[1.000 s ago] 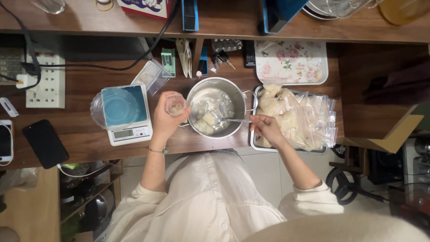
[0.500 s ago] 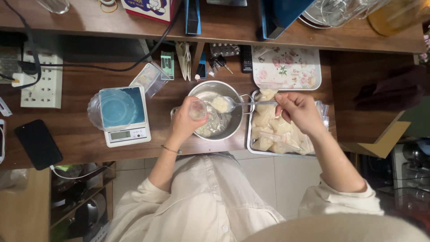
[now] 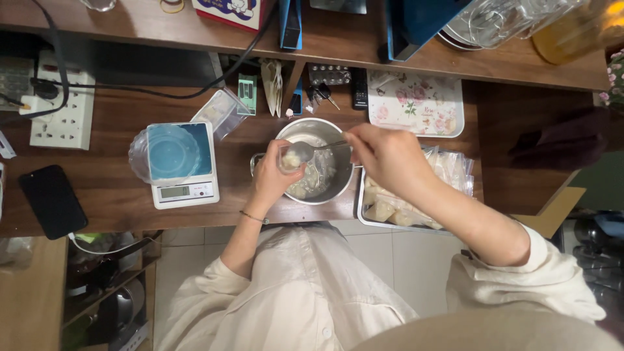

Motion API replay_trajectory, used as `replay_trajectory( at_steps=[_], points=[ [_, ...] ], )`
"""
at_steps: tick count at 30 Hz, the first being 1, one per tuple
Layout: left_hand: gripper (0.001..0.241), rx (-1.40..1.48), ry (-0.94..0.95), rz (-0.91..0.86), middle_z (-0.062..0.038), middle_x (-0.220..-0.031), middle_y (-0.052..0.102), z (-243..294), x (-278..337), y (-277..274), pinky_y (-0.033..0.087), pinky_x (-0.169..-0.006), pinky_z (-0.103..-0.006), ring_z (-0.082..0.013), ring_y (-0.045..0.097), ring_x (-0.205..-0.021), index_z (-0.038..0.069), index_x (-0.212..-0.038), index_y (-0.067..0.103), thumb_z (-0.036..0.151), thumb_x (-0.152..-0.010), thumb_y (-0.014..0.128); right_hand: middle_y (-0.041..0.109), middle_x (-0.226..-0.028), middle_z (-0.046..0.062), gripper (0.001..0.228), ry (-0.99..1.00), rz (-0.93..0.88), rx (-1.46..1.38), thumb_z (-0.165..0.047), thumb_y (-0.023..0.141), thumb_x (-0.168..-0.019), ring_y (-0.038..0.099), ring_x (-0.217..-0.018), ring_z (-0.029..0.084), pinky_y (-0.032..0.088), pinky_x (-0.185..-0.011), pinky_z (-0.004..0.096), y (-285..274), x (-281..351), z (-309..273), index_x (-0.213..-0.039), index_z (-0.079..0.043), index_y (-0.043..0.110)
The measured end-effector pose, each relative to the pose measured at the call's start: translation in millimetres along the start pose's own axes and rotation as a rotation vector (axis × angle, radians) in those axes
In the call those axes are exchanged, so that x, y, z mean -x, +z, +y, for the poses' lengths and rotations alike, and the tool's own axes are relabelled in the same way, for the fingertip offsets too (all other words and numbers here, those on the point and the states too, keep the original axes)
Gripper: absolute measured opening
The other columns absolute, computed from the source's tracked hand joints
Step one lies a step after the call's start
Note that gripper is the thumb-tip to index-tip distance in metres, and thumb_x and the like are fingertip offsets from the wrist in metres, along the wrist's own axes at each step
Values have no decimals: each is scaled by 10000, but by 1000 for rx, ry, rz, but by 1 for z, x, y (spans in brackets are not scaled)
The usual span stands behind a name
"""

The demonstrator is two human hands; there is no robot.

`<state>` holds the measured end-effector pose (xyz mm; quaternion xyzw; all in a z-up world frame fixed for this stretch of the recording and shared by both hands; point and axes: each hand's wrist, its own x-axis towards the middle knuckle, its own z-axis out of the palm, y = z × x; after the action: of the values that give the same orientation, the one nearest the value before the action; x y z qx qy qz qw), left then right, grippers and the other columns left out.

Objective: Packaging food items from a pot and a tray into small plastic bags and weighing them on a digital scale.

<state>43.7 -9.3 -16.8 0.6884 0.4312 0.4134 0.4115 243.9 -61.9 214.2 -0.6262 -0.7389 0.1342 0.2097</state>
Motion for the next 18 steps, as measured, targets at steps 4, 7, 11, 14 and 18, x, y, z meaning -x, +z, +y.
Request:
replay_trajectory(
  at_steps=[4,7,11,14,18],
  points=[
    [615,-14,-46,9,-153,-1062,731,0,2,-2,576,-818,-393,-312,739,-961,81,-1227,544,275,-758,892,709,-716,104,138,-111,14,154,-170,706,-992,684,-617,294,533,-568,399,-1,9,-11,-1020,-43,754],
    [632,39,-19,3,-147,-1085,731,-8,3,-2,575,-837,-375,-290,739,-993,64,-1243,528,240,-757,892,726,-775,104,116,-227,75,206,-153,711,-1006,690,-629,284,525,-570,385,-6,15,-4,-1007,-39,733],
    [565,173,-14,-4,-96,-1051,746,-22,2,-6,567,-896,-334,-203,726,-1005,56,-1221,537,155,-784,881,748,-782,82,123,41,122,39,-158,682,-1015,705,-587,229,542,-545,346,-9,24,31,-1051,-63,750],
    [484,265,-8,22,-68,-1057,736,-22,2,-14,561,-924,-313,-157,709,-1016,56,-1209,546,90,-830,844,751,-786,110,171,228,79,42,-200,660,-1018,705,-612,280,551,-580,394,41,44,98,-1052,-65,758],
    [461,386,-13,35,-41,-1035,708,-23,-3,-22,544,-940,-289,-128,688,-1003,47,-1207,520,44,-858,821,731,-812,176,211,327,-62,222,-240,646,-983,706,-721,372,560,-696,466,134,79,172,-996,-70,770]
  ],
)
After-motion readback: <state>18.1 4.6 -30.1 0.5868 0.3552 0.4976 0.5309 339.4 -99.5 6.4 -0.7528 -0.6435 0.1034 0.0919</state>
